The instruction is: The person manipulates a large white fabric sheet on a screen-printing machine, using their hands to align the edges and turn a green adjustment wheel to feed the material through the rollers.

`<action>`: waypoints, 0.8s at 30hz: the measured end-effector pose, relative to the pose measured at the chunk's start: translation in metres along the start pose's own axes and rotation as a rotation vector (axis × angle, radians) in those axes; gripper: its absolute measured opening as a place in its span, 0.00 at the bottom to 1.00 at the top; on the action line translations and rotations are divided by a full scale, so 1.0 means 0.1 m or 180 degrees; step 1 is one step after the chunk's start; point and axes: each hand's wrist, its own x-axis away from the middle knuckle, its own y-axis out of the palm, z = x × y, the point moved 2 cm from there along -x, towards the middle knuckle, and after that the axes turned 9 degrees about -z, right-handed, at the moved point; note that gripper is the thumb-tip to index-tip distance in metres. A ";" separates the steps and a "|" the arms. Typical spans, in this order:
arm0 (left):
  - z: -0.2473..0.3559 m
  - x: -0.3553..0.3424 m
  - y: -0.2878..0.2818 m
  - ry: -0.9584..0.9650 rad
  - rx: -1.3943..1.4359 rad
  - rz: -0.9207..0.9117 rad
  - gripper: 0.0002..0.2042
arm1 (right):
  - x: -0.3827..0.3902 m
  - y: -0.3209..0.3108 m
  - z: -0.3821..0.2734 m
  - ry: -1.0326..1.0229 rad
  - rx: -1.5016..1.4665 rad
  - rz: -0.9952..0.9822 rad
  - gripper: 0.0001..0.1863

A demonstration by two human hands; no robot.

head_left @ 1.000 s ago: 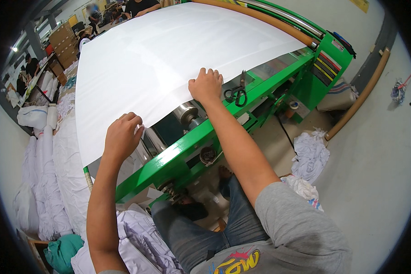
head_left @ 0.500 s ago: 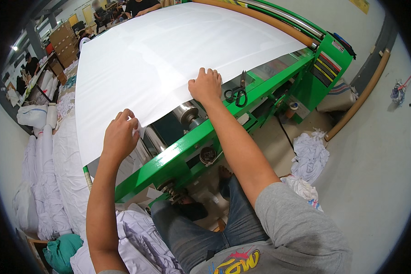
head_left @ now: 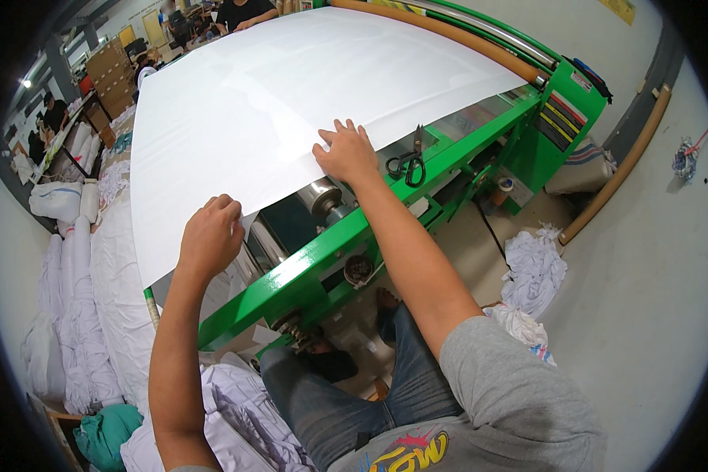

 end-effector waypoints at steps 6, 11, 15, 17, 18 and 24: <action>-0.01 0.01 0.00 -0.0008 -0.0025 -0.0011 0.04 | -0.01 -0.07 -0.06 0.0021 0.0141 -0.0128 0.26; -0.01 0.01 -0.02 -0.0004 0.0036 -0.0038 0.05 | 0.00 -0.14 -0.08 0.0205 -0.0016 -0.0113 0.25; 0.00 0.02 -0.03 -0.0060 0.0054 -0.0105 0.05 | 0.01 -0.16 -0.10 0.0269 -0.0123 -0.0020 0.25; 0.01 0.01 -0.02 -0.0053 0.0044 -0.0103 0.05 | -0.01 -0.15 -0.07 0.0340 -0.0119 0.0066 0.26; 0.01 0.01 -0.02 -0.0041 0.0046 -0.0112 0.05 | -0.03 -0.13 -0.05 0.0403 -0.0092 0.0103 0.26; 0.01 0.01 -0.01 0.0004 0.0045 -0.0098 0.04 | -0.03 -0.14 -0.05 0.0469 -0.0148 0.0327 0.27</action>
